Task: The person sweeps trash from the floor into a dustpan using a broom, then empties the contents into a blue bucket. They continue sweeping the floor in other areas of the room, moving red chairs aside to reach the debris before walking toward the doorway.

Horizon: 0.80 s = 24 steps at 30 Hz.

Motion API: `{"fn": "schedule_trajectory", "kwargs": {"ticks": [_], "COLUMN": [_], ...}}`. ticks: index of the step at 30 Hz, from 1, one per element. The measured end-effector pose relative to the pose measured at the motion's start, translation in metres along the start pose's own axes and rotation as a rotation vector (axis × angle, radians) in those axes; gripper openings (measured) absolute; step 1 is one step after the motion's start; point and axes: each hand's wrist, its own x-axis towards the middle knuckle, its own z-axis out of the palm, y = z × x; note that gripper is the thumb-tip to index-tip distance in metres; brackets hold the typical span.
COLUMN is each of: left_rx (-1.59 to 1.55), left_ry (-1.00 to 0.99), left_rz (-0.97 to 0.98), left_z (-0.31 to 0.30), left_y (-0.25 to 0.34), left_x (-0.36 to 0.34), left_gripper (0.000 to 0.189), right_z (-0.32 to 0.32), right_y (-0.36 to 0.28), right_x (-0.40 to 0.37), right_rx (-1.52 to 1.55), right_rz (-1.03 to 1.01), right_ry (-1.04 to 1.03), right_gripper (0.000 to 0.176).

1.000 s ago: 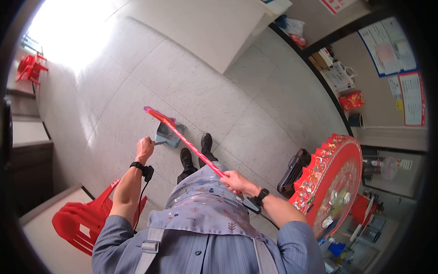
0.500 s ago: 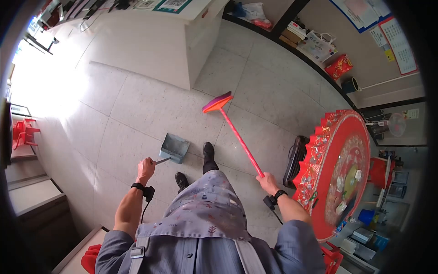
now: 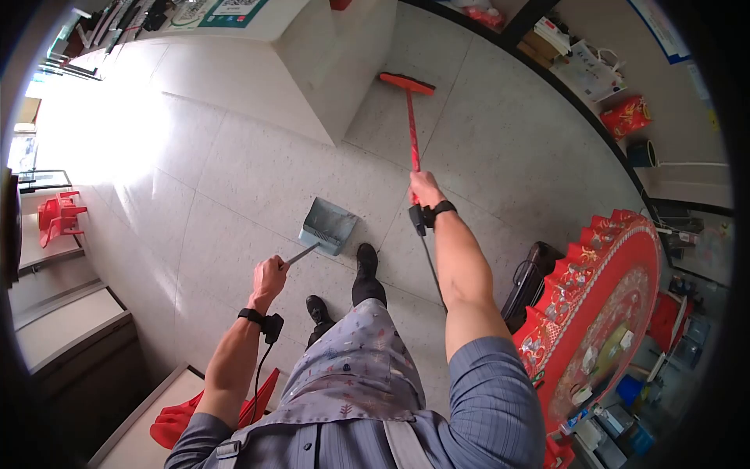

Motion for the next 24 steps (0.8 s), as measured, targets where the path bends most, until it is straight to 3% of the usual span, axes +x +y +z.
{"fn": "schedule_trajectory", "kwargs": {"ticks": [2,6,9,13,16,17,18,21,24], "left_rx": [-0.001,-0.021,-0.032,-0.006,-0.001,-0.007,-0.012,-0.043,-0.011], "left_ry": [-0.009,0.002,0.01,0.036,-0.002,0.006,0.011,0.026,0.032], "left_rz": [-0.002,0.008,0.041,0.113,0.091,0.082,0.094,0.083,0.078], "left_z": [0.003,0.002,0.001,0.009,0.015,0.014,0.015,0.016,0.009], "left_y": [0.002,0.0,-0.008,-0.021,-0.027,-0.03,-0.034,-0.058,-0.095], "left_x": [0.001,0.002,0.002,-0.003,-0.008,-0.011,-0.017,-0.042,-0.077], "left_gripper": [0.025,0.025,0.025,0.027,0.028,0.028,0.028,0.028,0.028], "right_z": [0.022,0.037,0.027,0.006,0.011,0.013,0.016,0.02,0.035], "right_y": [0.026,0.144,0.173,0.211,0.208,0.2,0.201,0.233,0.224], "right_x": [-0.005,-0.069,-0.183,-0.315,-0.398,-0.419,-0.433,-0.447,-0.432], "right_rx": [-0.077,-0.359,-0.481,-0.506,-0.542,-0.501,-0.46,-0.313,-0.429], "right_rz": [0.032,0.03,0.195,0.232,0.218,0.318,0.421,0.388,0.174], "right_ry": [0.006,-0.018,-0.089,-0.278,-0.298,-0.303,-0.307,-0.236,-0.288], "right_gripper": [0.044,0.044,0.041,0.037,0.034,0.036,0.038,0.037,0.035]}}
